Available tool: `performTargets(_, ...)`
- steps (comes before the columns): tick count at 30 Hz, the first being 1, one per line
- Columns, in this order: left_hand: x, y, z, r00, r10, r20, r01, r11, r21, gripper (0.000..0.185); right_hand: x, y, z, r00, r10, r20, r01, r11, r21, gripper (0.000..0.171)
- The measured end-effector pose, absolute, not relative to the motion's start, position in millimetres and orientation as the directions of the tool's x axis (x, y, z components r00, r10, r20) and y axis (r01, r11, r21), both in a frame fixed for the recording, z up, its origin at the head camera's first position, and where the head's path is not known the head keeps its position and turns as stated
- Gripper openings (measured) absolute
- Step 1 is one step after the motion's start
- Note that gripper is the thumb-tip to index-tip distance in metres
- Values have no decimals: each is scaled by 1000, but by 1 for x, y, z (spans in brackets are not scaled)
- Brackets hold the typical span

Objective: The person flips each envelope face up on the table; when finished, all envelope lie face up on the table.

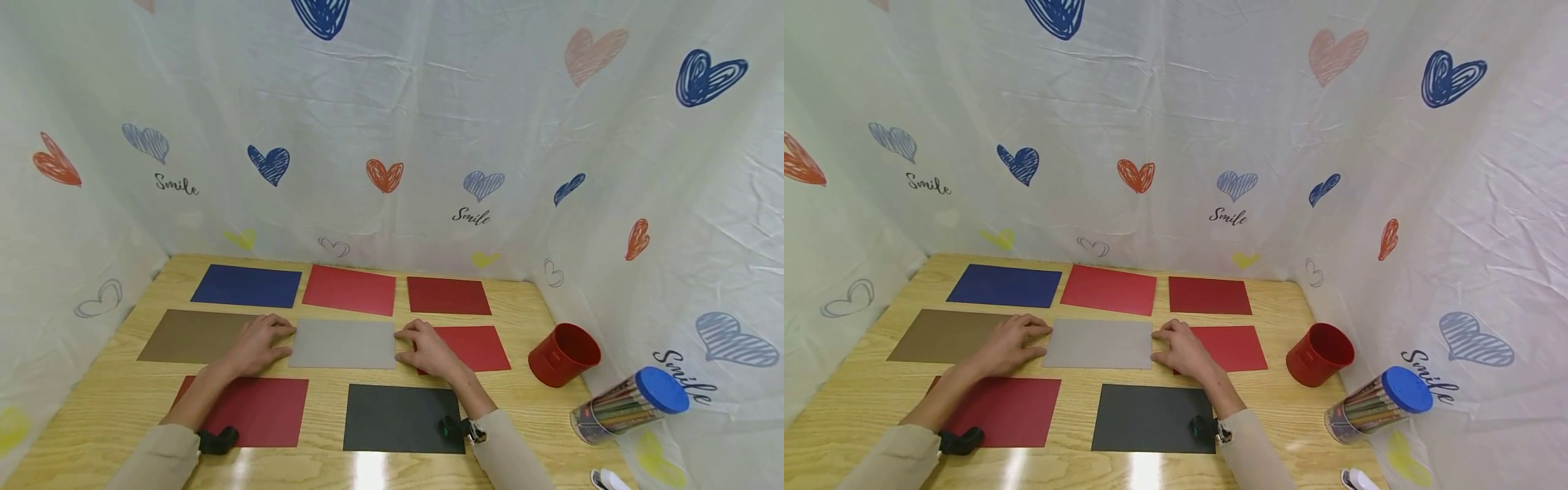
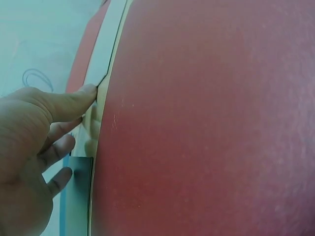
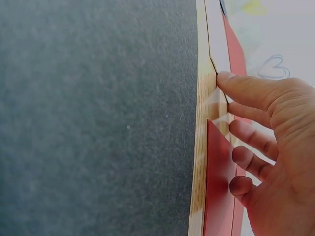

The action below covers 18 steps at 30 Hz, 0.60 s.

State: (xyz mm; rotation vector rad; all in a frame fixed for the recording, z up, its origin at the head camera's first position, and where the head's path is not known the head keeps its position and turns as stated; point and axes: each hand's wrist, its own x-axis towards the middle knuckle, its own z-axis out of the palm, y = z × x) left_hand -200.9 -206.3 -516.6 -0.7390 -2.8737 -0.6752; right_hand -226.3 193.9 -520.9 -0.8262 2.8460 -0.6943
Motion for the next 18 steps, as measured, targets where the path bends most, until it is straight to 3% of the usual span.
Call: performTargets(18, -195, -203, -515, -902, 400, 162, 413, 690, 595, 43, -227, 191, -522, -856, -517, 1, -445, 734, -513, 47)
